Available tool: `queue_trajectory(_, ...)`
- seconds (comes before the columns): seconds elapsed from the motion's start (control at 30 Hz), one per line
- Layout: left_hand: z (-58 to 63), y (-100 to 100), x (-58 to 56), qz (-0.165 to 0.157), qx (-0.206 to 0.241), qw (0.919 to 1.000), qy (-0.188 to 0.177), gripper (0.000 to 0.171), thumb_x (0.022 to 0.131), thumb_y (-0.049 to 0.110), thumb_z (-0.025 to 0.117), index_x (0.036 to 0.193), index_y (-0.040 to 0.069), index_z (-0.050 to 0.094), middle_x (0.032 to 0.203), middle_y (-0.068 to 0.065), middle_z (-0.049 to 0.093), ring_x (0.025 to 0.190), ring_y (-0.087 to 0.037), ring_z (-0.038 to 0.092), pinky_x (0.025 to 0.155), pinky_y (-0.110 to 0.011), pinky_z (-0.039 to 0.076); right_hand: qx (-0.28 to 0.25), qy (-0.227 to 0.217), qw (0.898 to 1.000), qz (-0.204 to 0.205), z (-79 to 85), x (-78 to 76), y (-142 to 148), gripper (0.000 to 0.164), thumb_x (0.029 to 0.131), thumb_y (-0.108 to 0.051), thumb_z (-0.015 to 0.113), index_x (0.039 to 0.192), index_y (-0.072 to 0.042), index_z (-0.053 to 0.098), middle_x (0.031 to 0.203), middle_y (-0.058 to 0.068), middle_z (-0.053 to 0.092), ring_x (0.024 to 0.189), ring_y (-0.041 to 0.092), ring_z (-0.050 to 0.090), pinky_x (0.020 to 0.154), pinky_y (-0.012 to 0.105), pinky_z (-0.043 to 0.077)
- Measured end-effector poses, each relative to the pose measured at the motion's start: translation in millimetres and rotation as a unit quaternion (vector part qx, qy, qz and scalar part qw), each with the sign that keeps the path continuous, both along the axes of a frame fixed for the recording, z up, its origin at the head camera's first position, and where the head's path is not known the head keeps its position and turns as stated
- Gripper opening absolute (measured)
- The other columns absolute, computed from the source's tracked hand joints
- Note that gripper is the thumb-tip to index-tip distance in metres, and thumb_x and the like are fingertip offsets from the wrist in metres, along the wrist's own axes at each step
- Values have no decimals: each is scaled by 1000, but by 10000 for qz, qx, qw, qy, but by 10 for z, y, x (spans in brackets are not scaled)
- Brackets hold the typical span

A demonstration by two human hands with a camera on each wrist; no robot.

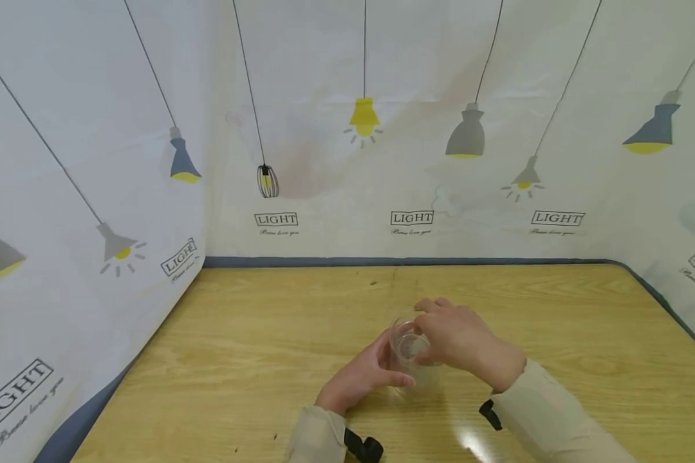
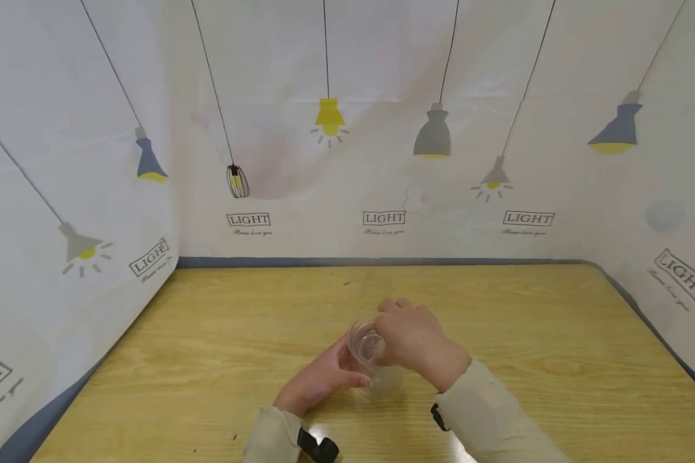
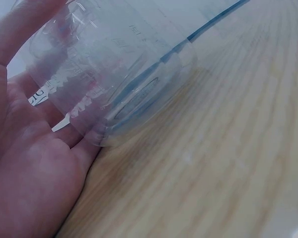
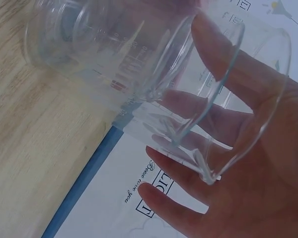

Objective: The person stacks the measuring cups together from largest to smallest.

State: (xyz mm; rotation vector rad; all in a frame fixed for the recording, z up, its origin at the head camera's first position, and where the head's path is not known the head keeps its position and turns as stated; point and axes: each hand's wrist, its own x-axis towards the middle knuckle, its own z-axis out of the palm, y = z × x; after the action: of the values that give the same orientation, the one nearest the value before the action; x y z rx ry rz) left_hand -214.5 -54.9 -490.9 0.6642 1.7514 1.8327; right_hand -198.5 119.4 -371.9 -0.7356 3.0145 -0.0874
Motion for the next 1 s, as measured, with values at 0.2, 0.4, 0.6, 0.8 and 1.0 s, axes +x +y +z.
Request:
queue_trajectory(0.2, -14, -42, 35, 41, -29, 10000, -19, 79, 76, 13, 71, 137, 38, 27, 139, 16, 31, 125, -8, 31, 102, -34, 24, -116, 54, 9999, -111, -50, 26, -47, 38, 62, -42, 77, 89, -16, 70, 117, 6, 53, 100, 25, 51, 73, 42, 47)
queue_trajectory(0.4, -8, -91, 42, 44, 27, 10000, -6, 81, 77, 11, 70, 139, 37, 24, 139, 14, 31, 125, -11, 33, 101, -32, 26, -178, 45, 9996, -192, -52, 24, -96, 34, 63, -38, 76, 88, -16, 70, 116, 4, 53, 99, 24, 51, 70, 40, 47)
queue_trajectory(0.6, -10, -85, 36, 106, -45, 9998, -166, 80, 76, 13, 71, 137, 40, 25, 138, 14, 32, 124, -10, 33, 100, -32, 28, -120, 63, 9996, -252, -69, 22, -91, 34, 63, -39, 76, 89, -17, 71, 115, 3, 53, 96, 22, 51, 67, 39, 47)
queue_trajectory(0.8, -3, -34, 20, 72, -26, 10000, -56, 79, 77, 11, 70, 137, 39, 26, 138, 14, 32, 125, -9, 32, 101, -32, 26, -88, 102, 9994, -312, -56, 30, -47, 36, 63, -40, 76, 90, -17, 71, 117, 3, 52, 98, 23, 50, 67, 41, 47)
queue_trajectory(1.0, 18, 10, 16, 42, 14, 10000, -20, 82, 77, 10, 70, 139, 36, 23, 139, 14, 31, 125, -8, 32, 101, -31, 26, -75, 153, 9994, -295, -35, 42, -6, 36, 63, -40, 76, 89, -16, 71, 117, 5, 52, 99, 24, 51, 68, 41, 47)
